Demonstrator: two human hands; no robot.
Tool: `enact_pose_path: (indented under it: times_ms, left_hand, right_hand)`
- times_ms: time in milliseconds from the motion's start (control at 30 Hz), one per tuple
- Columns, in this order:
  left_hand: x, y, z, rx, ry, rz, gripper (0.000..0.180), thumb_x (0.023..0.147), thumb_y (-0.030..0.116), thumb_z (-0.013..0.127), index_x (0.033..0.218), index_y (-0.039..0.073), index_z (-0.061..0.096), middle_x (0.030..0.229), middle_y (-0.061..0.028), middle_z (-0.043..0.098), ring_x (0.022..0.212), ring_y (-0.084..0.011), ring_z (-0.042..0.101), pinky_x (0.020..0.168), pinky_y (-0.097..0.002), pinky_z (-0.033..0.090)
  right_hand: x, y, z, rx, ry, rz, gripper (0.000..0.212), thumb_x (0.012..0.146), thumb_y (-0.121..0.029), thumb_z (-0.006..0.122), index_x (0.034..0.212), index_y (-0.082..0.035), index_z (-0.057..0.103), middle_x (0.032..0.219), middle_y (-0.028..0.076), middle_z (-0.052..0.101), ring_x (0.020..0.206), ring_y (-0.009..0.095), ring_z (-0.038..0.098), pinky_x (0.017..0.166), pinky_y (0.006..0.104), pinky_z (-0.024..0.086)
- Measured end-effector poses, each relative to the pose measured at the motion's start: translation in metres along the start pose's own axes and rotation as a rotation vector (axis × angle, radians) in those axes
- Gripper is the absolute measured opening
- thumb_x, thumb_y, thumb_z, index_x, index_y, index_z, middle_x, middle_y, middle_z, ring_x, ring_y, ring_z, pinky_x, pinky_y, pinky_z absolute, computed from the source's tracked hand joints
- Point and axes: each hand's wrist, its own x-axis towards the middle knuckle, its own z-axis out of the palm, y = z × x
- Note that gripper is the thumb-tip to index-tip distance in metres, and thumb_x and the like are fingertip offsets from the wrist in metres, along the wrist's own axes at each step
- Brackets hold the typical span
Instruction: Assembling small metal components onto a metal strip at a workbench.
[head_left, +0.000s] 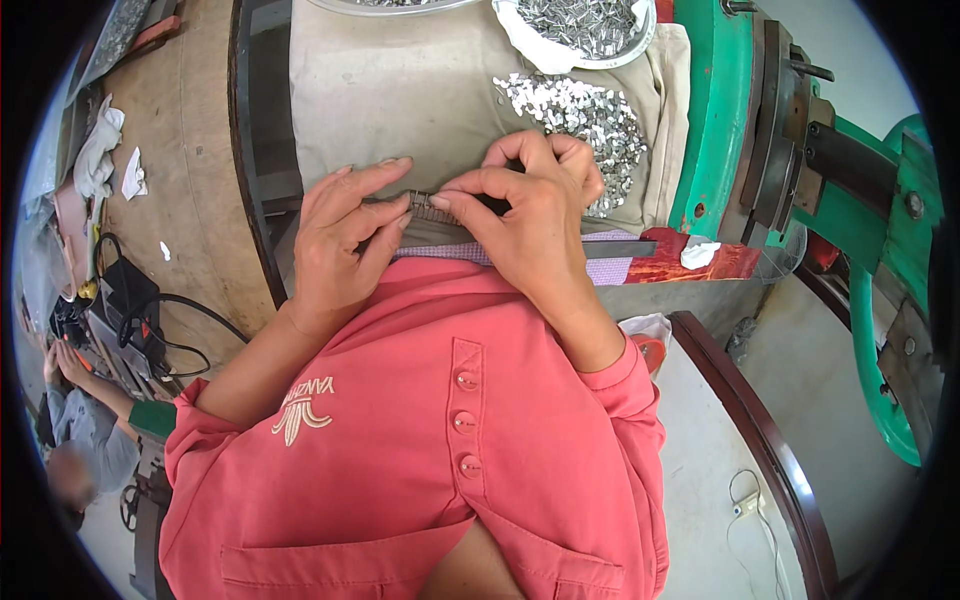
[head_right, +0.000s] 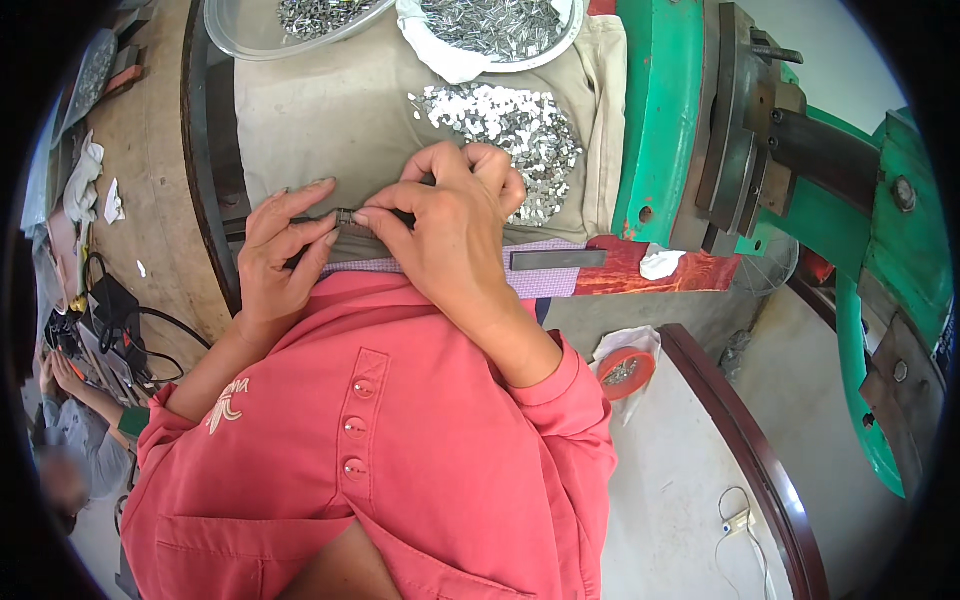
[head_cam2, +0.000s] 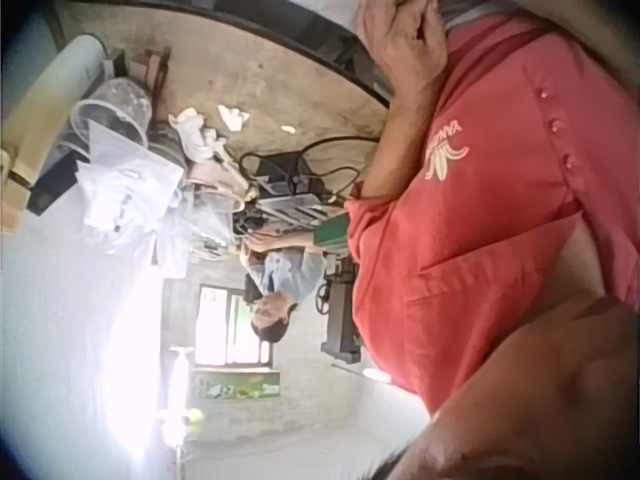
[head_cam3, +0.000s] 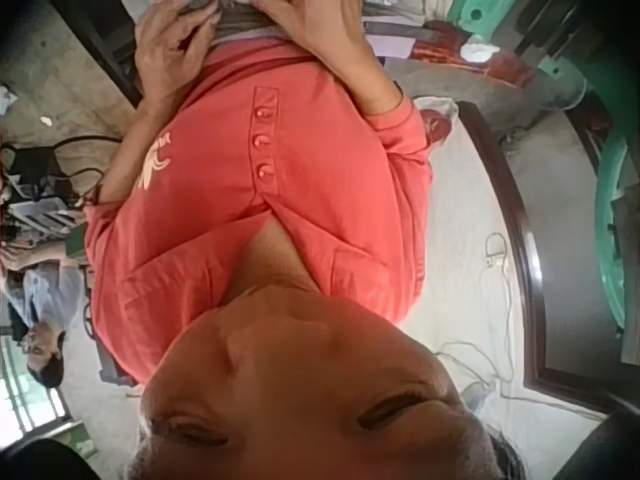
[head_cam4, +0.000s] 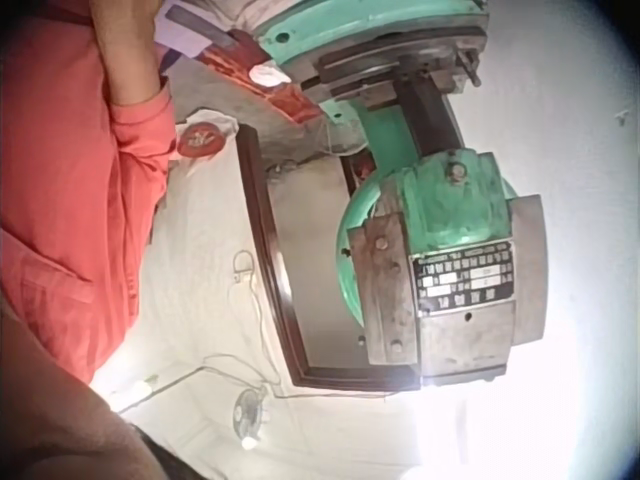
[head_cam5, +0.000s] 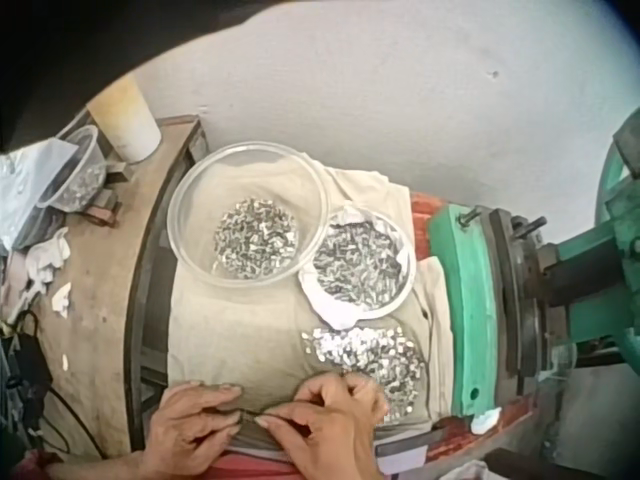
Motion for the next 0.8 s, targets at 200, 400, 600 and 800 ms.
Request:
enact_pose_path:
  times_ms: [200, 400, 600, 800]
  left_hand:
    - [0.002, 0.000, 0.001, 0.021, 0.014, 0.026, 0.016, 0.081, 0.003, 0.075, 0.097, 0.004, 0.074, 0.128, -0.0078, 0.069, 0.115, -0.0250, 0.066, 0.106, -0.0453, 0.042]
    - [0.000, 0.000, 0.001, 0.014, 0.014, 0.024, 0.018, 0.080, 0.003, 0.075, 0.098, 0.004, 0.074, 0.128, -0.0084, 0.069, 0.116, -0.0256, 0.065, 0.106, -0.0460, 0.042]
    - [0.001, -0.002, 0.001, 0.012, 0.008, 0.029, 0.018, 0.080, 0.002, 0.075, 0.098, 0.004, 0.073, 0.129, -0.0093, 0.069, 0.116, -0.0263, 0.065, 0.106, -0.0466, 0.042]
    - [0.001, -0.002, 0.000, 0.010, 0.009, 0.034, 0.018, 0.080, 0.002, 0.075, 0.097, 0.004, 0.073, 0.129, -0.0091, 0.069, 0.116, -0.0261, 0.065, 0.106, -0.0465, 0.042]
  right_hand:
    - [0.002, 0.000, 0.001, 0.004, -0.002, 0.011, 0.012, 0.072, -0.026, 0.085, 0.077, -0.017, 0.080, 0.094, -0.003, 0.056, 0.105, 0.028, 0.043, 0.093, 0.0460, 0.024]
    - [-0.004, 0.007, -0.004, 0.001, 0.014, 0.020, 0.013, 0.072, -0.028, 0.085, 0.076, -0.017, 0.080, 0.094, -0.004, 0.056, 0.104, 0.027, 0.042, 0.093, 0.0458, 0.024]
    - [-0.003, 0.004, -0.002, 0.007, 0.002, 0.024, 0.013, 0.071, -0.029, 0.086, 0.077, -0.018, 0.081, 0.093, -0.004, 0.055, 0.105, 0.027, 0.043, 0.093, 0.0457, 0.024]
    - [-0.010, 0.007, -0.010, -0.070, 0.014, 0.060, 0.014, 0.072, -0.030, 0.087, 0.080, -0.020, 0.081, 0.092, -0.007, 0.056, 0.106, 0.024, 0.041, 0.096, 0.0422, 0.024]
